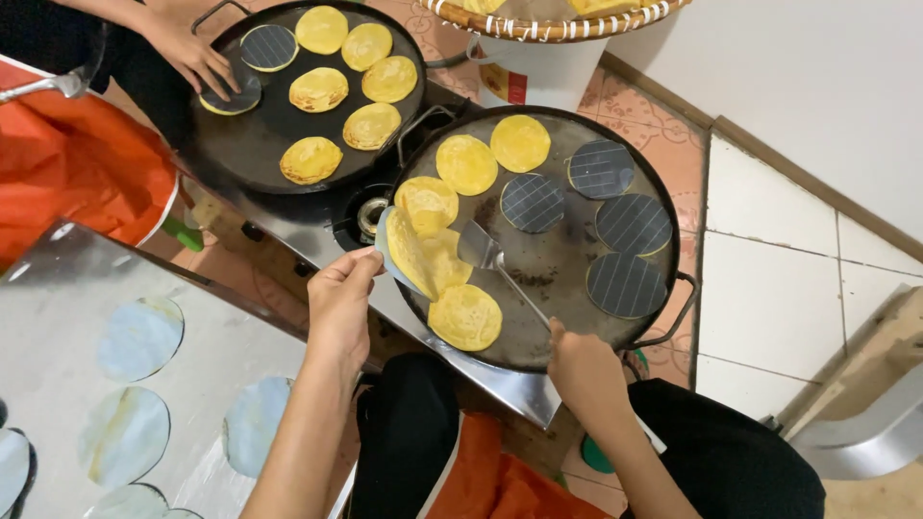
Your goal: Cooking small round pastries on large circular griddles using spatulas to flip and move them.
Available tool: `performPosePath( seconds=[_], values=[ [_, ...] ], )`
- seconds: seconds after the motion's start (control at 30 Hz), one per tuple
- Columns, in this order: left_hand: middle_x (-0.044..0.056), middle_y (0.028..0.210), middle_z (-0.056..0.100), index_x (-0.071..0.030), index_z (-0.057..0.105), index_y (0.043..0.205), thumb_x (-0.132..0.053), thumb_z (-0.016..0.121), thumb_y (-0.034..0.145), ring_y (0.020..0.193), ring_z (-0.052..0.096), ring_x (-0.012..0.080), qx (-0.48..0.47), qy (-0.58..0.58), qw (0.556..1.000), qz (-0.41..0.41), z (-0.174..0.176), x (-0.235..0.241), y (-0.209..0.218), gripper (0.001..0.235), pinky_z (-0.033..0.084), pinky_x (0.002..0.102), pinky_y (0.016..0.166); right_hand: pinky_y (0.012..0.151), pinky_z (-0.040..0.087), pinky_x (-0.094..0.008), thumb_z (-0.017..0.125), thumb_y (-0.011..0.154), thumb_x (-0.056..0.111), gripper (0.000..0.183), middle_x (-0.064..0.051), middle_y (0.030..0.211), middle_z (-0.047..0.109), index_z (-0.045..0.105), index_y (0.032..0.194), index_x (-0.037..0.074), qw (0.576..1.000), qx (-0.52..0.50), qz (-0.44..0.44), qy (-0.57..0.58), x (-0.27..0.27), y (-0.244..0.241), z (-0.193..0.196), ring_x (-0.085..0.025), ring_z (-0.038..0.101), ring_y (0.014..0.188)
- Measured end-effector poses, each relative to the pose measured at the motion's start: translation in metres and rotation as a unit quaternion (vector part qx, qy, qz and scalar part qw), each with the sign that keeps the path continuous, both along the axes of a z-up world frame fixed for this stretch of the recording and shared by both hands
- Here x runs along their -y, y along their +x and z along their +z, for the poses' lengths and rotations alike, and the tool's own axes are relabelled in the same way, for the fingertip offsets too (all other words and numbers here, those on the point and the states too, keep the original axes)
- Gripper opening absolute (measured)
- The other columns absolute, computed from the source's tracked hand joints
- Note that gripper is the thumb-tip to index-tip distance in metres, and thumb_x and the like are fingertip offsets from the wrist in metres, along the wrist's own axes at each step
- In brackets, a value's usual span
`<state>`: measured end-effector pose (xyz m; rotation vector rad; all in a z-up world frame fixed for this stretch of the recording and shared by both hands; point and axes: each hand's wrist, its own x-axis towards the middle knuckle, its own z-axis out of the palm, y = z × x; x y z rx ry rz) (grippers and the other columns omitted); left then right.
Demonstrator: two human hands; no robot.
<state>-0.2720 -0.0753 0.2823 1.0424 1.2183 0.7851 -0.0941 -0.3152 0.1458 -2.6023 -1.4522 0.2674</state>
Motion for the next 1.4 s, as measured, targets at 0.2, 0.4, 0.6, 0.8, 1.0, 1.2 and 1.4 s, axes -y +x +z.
performPosePath(
  seconds=[0.2,0.4,0.6,0.8,1.0,1.2,1.4],
  values=[
    [0.002,0.085,0.069,0.0,0.079,0.102,-0.011,0.071,0.088,0.082,0.06,0.01,0.007,0.009,1.0,-0.013,-0.012,-0.001,0.01,0.019,0.05,0.025,0.084,0.044,0.039,-0.04,0.055,0.101,0.024,0.038,-0.009,0.056,0.059,0.061,0.138,0.021,0.992,-0.106,-0.065,0.019,0.007,0.031,0.005,-0.026,0.052,0.046],
    [0.002,0.108,0.08,-0.004,0.082,0.095,-0.016,0.069,0.089,0.11,0.071,0.0123,-0.025,0.015,0.991,-0.127,0.0,0.029,0.041,0.018,0.053,0.028,0.1,0.069,0.049,-0.027,0.06,0.099,0.029,0.046,-0.008,0.071,0.081,0.068,0.145,0.034,0.903,-0.285,-0.319,0.027,0.104,0.007,0.111,-0.013,0.072,0.07],
    [0.001,0.098,0.08,-0.006,0.083,0.101,-0.013,0.071,0.085,0.093,0.071,0.0096,-0.06,-0.02,0.982,-0.18,-0.048,0.075,0.1,0.021,0.055,0.025,0.086,0.067,0.057,-0.017,0.076,0.087,0.024,0.041,0.006,0.07,0.083,0.078,0.124,0.04,0.917,-0.116,-0.378,0.053,0.155,-0.066,0.114,-0.007,0.073,0.057],
    [0.0,0.101,0.08,-0.008,0.082,0.107,-0.014,0.068,0.089,0.094,0.07,0.0107,-0.134,-0.034,0.967,-0.215,-0.062,0.096,0.125,0.024,0.054,0.026,0.088,0.051,0.042,-0.023,0.07,0.091,0.033,0.044,0.002,0.05,0.056,0.069,0.132,0.048,0.921,-0.036,-0.387,0.004,0.166,-0.083,0.082,-0.01,0.048,0.041],
    [-0.004,0.072,0.067,-0.013,0.077,0.078,-0.019,0.061,0.087,0.073,0.058,0.0116,-0.234,0.088,0.923,-0.293,-0.087,0.096,0.133,0.019,0.046,0.032,0.073,0.051,0.046,-0.025,0.057,0.096,0.049,0.046,0.008,0.056,0.062,0.055,0.141,0.057,0.926,-0.007,-0.358,-0.124,0.201,-0.051,0.044,-0.009,0.055,0.045],
    [-0.004,0.067,0.061,-0.012,0.075,0.076,-0.014,0.063,0.088,0.069,0.054,0.0108,-0.228,0.066,0.925,-0.298,-0.102,0.095,0.137,0.018,0.045,0.033,0.072,0.073,0.053,-0.033,0.051,0.102,0.04,0.047,-0.007,0.084,0.077,0.053,0.149,0.045,0.896,-0.211,-0.313,-0.233,0.167,0.035,0.104,-0.024,0.072,0.081],
    [-0.006,0.075,0.065,-0.012,0.08,0.086,-0.015,0.064,0.088,0.072,0.055,0.0086,-0.211,0.01,0.944,-0.255,-0.076,0.097,0.137,0.016,0.046,0.03,0.074,0.071,0.056,-0.034,0.051,0.1,0.047,0.047,-0.003,0.082,0.082,0.05,0.146,0.057,0.905,-0.095,-0.335,-0.243,0.202,0.03,0.111,-0.027,0.078,0.08]
  ],
)
